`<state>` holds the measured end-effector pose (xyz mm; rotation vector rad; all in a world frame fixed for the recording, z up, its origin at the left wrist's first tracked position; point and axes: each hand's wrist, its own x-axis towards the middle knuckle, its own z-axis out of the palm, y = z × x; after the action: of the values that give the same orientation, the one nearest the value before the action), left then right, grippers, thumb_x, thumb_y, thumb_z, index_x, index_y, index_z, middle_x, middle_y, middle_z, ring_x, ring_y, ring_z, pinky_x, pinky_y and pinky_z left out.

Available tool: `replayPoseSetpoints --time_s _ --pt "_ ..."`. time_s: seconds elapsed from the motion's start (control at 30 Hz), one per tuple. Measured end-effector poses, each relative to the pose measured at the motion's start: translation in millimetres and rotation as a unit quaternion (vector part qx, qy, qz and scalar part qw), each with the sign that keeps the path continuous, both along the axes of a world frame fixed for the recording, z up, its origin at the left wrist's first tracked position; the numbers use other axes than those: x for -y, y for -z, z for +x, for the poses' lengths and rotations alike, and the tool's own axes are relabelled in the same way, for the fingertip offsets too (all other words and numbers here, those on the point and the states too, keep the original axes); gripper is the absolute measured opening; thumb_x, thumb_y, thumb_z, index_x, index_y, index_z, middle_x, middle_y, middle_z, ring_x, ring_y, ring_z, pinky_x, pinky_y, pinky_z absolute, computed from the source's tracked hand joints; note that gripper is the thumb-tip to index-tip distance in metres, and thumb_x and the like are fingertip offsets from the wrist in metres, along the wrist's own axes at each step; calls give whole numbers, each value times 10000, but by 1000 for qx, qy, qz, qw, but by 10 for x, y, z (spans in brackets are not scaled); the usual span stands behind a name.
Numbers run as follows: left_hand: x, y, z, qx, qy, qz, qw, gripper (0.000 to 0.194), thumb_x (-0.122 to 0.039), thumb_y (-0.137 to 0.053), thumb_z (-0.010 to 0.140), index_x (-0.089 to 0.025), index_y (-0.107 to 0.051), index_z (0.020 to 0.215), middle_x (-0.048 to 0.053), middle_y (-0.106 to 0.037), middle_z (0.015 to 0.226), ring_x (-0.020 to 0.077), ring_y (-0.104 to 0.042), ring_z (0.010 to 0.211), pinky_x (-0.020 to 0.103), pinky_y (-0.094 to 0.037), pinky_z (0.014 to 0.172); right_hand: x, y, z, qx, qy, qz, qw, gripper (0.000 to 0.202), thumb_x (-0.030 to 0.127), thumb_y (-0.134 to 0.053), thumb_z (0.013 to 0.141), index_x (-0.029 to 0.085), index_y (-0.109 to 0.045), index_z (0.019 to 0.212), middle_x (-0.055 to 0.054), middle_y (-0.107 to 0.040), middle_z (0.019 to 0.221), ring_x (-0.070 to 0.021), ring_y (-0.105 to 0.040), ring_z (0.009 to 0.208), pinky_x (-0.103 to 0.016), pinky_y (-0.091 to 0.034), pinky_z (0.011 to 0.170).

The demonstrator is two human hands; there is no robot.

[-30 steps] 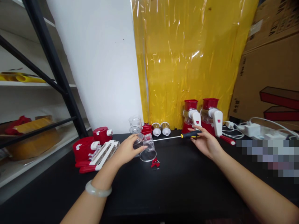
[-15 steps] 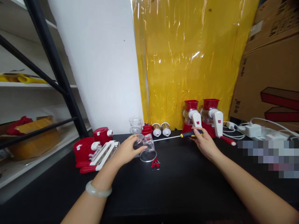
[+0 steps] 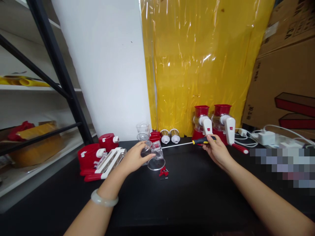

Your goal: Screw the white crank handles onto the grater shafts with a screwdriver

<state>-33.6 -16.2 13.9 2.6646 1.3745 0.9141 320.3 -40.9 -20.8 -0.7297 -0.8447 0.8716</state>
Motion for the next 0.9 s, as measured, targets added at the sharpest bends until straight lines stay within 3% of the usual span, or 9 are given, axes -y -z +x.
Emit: replayPoseSetpoints --time_s 0.5,0.9 --pt "6 2 5 0 6 2 1000 444 -605 -587 811 -204 -622 1000 120 -567 1357 296 -525 1261 461 -416 1065 -7 20 27 48 28 24 998 438 511 -785 669 261 -532 925 52 -620 715 -100 -587 590 -248 -489 573" --pt "4 -15 33 14 19 11 1000 402 -587 -610 797 -209 -629 933 102 -619 1284 292 -553 1224 457 -427 1052 41 -16 88 192 95 -9 977 425 580 -678 761 206 -512 879 14 -640 567 -114 -549 439 -240 -430 444"
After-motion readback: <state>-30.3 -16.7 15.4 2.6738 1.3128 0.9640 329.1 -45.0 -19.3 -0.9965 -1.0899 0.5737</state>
